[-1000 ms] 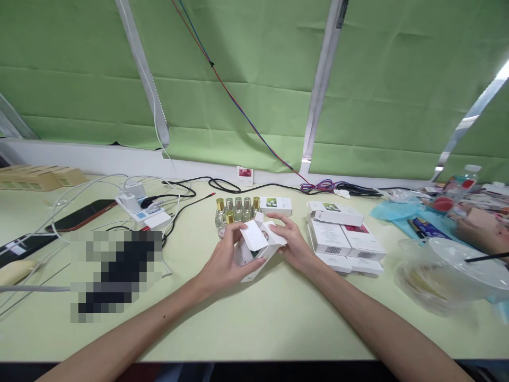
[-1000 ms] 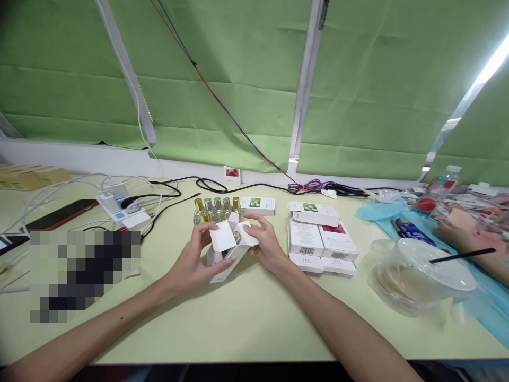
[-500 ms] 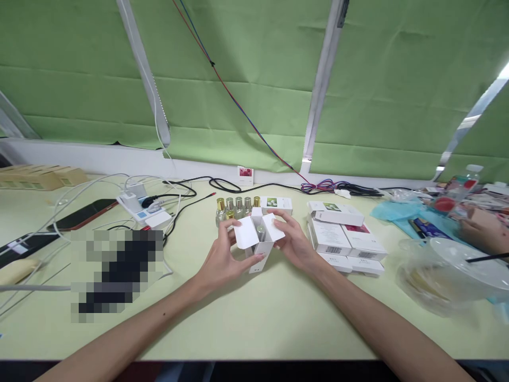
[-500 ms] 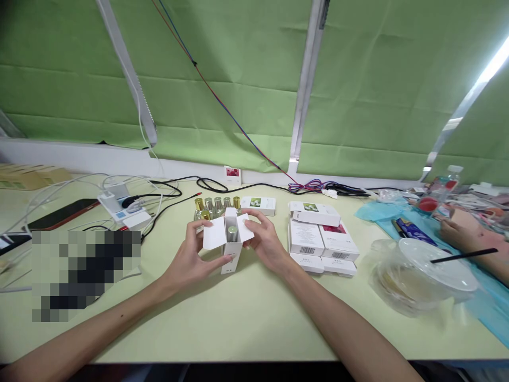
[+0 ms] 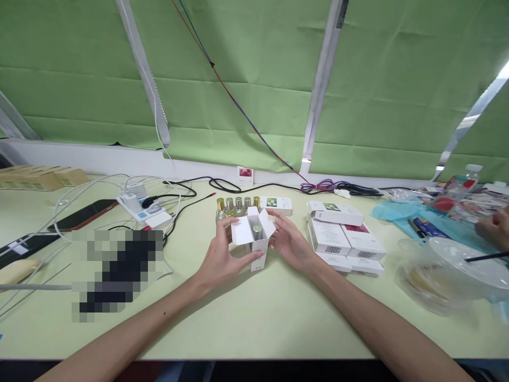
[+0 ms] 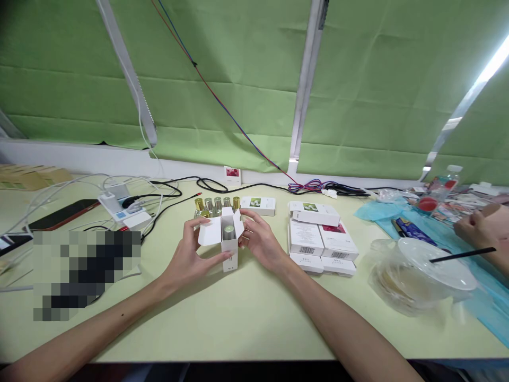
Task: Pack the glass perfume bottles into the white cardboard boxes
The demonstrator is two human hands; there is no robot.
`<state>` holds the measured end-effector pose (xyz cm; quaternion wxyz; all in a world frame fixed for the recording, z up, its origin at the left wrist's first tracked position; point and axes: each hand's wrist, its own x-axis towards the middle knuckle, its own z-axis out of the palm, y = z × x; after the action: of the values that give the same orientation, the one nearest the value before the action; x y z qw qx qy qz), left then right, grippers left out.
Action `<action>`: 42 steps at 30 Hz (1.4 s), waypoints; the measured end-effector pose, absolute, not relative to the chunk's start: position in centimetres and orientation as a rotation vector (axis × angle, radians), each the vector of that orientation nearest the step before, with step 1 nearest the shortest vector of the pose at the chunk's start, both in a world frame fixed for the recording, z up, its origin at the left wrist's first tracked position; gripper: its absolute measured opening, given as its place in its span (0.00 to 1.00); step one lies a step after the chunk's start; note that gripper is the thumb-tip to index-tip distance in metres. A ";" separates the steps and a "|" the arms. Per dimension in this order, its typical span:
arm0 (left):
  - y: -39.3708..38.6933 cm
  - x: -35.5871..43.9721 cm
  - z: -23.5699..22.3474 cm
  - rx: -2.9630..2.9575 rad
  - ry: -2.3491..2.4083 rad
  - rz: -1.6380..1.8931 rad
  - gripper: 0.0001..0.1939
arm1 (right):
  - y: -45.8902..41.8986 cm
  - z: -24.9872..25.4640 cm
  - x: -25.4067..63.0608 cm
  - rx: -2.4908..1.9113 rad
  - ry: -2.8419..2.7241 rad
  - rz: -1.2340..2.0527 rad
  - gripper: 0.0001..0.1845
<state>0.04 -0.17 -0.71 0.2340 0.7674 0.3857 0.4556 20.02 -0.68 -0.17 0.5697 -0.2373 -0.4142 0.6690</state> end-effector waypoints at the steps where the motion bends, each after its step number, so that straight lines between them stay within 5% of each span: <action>1: -0.1 0.0 -0.7 2.127 1.052 1.272 0.36 | -0.7 -0.2 20.0 -0.564 -0.988 1.570 0.23; 27: 0.1 -0.2 -0.6 2.200 0.885 1.359 0.32 | -1.2 -1.4 19.4 -0.800 -1.371 0.801 0.18; 42: 0.3 -0.3 -0.7 2.205 0.858 1.362 0.29 | -1.7 -1.6 19.4 -0.806 -1.582 0.679 0.18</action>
<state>-0.31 0.29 -0.74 0.2045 0.7906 0.3076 0.4884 19.41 -1.68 -1.63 0.5812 -0.3450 -0.6773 0.2906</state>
